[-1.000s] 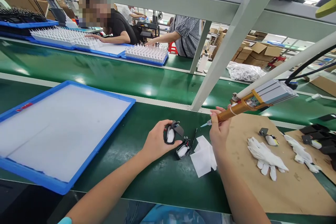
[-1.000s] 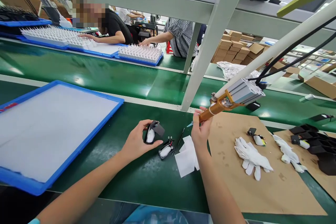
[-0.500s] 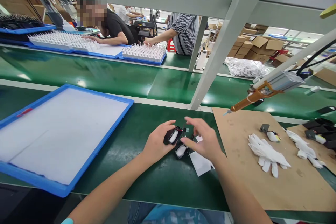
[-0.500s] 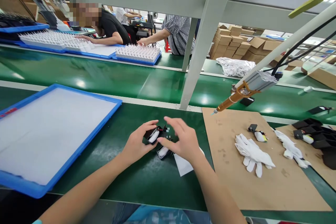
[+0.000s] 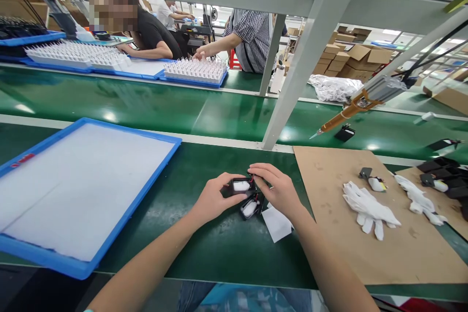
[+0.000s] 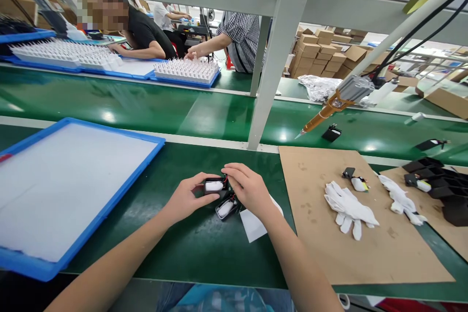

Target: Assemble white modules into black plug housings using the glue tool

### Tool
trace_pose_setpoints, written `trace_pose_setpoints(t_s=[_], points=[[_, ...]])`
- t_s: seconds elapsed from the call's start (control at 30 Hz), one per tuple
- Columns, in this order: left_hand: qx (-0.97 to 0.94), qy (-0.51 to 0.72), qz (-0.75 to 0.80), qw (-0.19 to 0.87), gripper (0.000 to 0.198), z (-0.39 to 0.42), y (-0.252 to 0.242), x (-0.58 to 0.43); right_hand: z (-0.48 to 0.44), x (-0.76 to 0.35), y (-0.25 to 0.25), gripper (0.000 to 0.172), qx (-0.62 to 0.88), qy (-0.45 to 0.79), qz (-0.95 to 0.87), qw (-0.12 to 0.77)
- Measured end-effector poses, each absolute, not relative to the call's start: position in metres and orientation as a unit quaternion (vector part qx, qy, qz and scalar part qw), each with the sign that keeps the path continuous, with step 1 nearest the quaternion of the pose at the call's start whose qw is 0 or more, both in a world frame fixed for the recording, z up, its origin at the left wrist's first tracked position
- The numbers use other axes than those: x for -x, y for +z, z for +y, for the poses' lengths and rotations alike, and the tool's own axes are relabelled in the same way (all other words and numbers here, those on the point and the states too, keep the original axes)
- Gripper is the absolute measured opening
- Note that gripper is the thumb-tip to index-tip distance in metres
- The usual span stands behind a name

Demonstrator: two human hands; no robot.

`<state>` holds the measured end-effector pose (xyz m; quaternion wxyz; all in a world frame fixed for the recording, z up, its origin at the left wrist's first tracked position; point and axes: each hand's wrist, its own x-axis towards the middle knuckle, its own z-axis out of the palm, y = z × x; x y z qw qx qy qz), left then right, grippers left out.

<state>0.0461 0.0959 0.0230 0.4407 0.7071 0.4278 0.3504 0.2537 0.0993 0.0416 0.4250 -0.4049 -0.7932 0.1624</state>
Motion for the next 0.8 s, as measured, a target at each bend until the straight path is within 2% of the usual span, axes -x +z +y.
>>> trace_pose_setpoints(t_s=[0.07, 0.2, 0.27, 0.37, 0.47, 0.57, 0.67, 0.73, 0.8], points=[[-0.678, 0.354, 0.423, 0.485, 0.043, 0.096, 0.022, -0.045, 0.100, -0.253, 0.041, 0.023, 0.398, 0.210, -0.768, 0.455], [-0.658, 0.377, 0.409, 0.508, 0.070, 0.096, 0.017, -0.045, 0.102, -0.250, 0.037, 0.021, 0.342, 0.380, -0.722, 0.466], [-0.676, 0.369, 0.386, 0.507, 0.070, 0.096, 0.016, -0.045, 0.103, -0.248, 0.033, 0.019, 0.315, 0.438, -0.691, 0.482], [-0.696, 0.343, 0.380, 0.504, 0.053, 0.097, 0.017, -0.046, 0.103, -0.248, 0.033, 0.021, 0.316, 0.466, -0.673, 0.480], [-0.692, 0.313, 0.415, 0.501, 0.047, 0.100, 0.016, -0.045, 0.102, -0.257, 0.042, 0.032, 0.377, 0.392, -0.718, 0.434], [-0.666, 0.335, 0.447, 0.495, 0.046, 0.105, 0.013, -0.044, 0.102, -0.273, 0.054, 0.033, 0.451, 0.324, -0.742, 0.375], [-0.642, 0.368, 0.460, 0.490, 0.042, 0.108, 0.012, -0.044, 0.097, -0.285, 0.059, 0.031, 0.469, 0.347, -0.773, 0.250], [-0.635, 0.381, 0.464, 0.485, 0.039, 0.108, 0.013, -0.043, 0.092, -0.288, 0.057, 0.042, 0.456, 0.352, -0.798, 0.177], [-0.630, 0.391, 0.469, 0.479, 0.039, 0.107, 0.013, -0.043, 0.087, -0.286, 0.049, 0.060, 0.437, 0.358, -0.812, 0.147]])
